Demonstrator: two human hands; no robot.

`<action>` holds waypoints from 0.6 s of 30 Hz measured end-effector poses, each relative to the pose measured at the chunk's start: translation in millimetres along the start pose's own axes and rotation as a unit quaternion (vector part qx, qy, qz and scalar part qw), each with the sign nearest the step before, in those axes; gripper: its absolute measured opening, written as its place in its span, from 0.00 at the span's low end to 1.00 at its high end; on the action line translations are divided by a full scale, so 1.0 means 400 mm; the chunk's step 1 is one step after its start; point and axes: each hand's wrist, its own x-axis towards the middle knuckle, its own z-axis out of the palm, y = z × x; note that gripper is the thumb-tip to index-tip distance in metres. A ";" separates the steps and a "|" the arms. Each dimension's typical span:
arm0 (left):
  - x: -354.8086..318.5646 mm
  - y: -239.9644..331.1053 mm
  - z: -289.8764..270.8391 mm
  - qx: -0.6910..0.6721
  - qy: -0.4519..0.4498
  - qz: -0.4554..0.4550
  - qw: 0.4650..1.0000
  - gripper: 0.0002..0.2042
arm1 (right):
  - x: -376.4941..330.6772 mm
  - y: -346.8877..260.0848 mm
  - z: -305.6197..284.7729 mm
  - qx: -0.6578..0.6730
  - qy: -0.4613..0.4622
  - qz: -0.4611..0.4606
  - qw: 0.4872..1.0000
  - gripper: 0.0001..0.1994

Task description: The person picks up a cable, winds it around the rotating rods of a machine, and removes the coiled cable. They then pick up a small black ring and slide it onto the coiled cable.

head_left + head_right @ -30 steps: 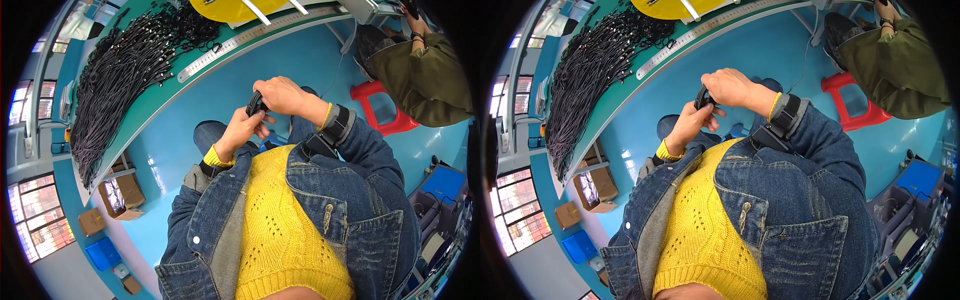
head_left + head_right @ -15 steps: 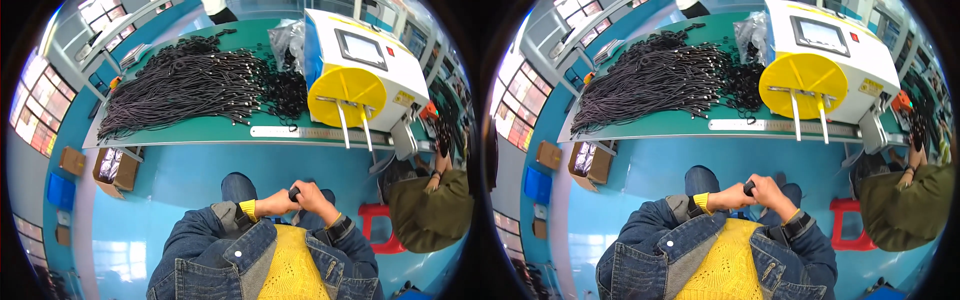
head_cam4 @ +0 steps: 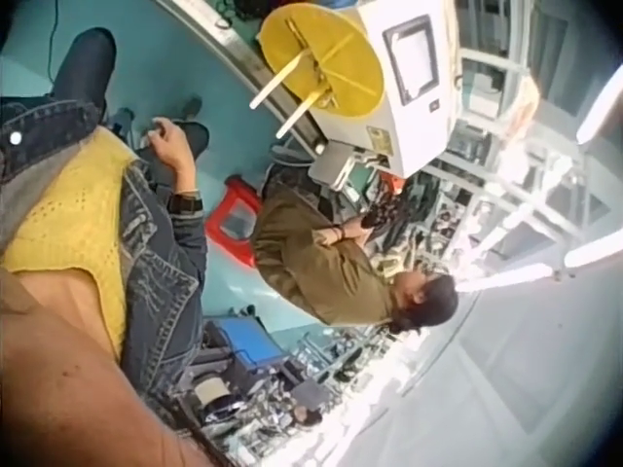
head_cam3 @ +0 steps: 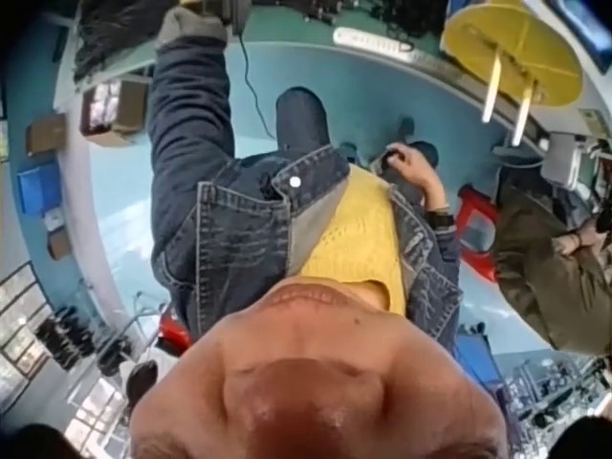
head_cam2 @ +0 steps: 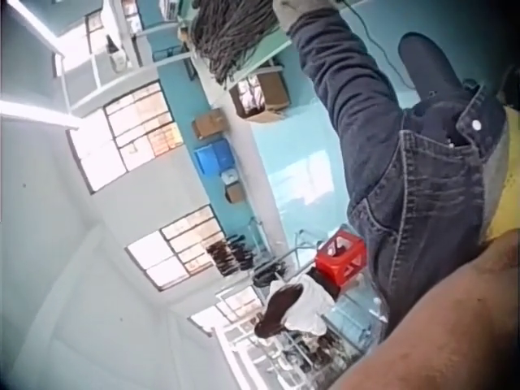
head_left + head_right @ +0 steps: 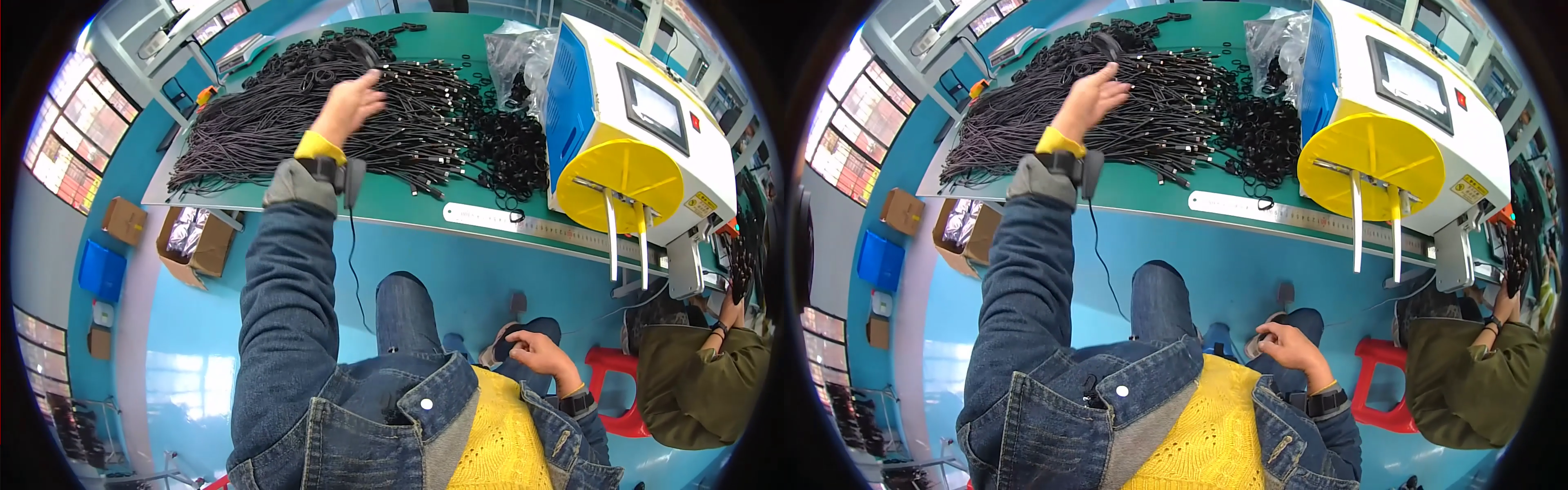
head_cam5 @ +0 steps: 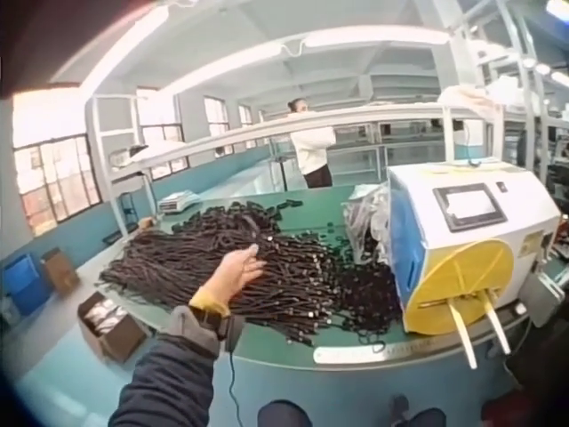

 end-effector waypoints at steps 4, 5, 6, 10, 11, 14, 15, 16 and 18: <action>0.032 -0.068 -0.130 0.625 0.122 0.056 0.769 0.19 | 0.015 -0.008 -0.005 -0.008 0.030 0.018 0.999 0.17; 0.003 -0.100 -0.130 0.630 0.096 0.030 0.770 0.20 | 0.018 -0.007 -0.006 -0.013 0.047 0.024 0.998 0.17; -0.048 -0.122 -0.110 0.635 0.072 0.005 0.769 0.21 | 0.019 -0.001 -0.006 -0.015 0.042 0.023 0.999 0.17; -0.162 -0.255 -0.149 0.674 0.107 0.112 0.722 0.13 | 0.036 0.014 -0.002 -0.038 0.030 0.019 0.999 0.16; -0.179 -0.266 -0.165 0.695 0.105 0.199 0.683 0.11 | 0.044 0.001 0.001 -0.054 0.025 0.011 0.998 0.16; -0.190 -0.269 -0.187 0.666 0.120 0.270 0.685 0.08 | 0.045 -0.018 0.009 -0.082 0.026 -0.005 0.996 0.16; -0.193 -0.264 -0.198 0.650 0.125 0.306 0.684 0.06 | 0.043 -0.018 0.016 -0.071 0.033 -0.010 0.997 0.16; -0.193 -0.252 -0.211 0.652 0.128 0.305 0.682 0.06 | 0.040 -0.018 0.026 -0.059 0.039 -0.015 0.997 0.16; -0.194 -0.198 -0.194 0.608 0.167 0.429 0.647 0.05 | 0.024 -0.010 0.037 -0.046 0.048 -0.016 0.998 0.16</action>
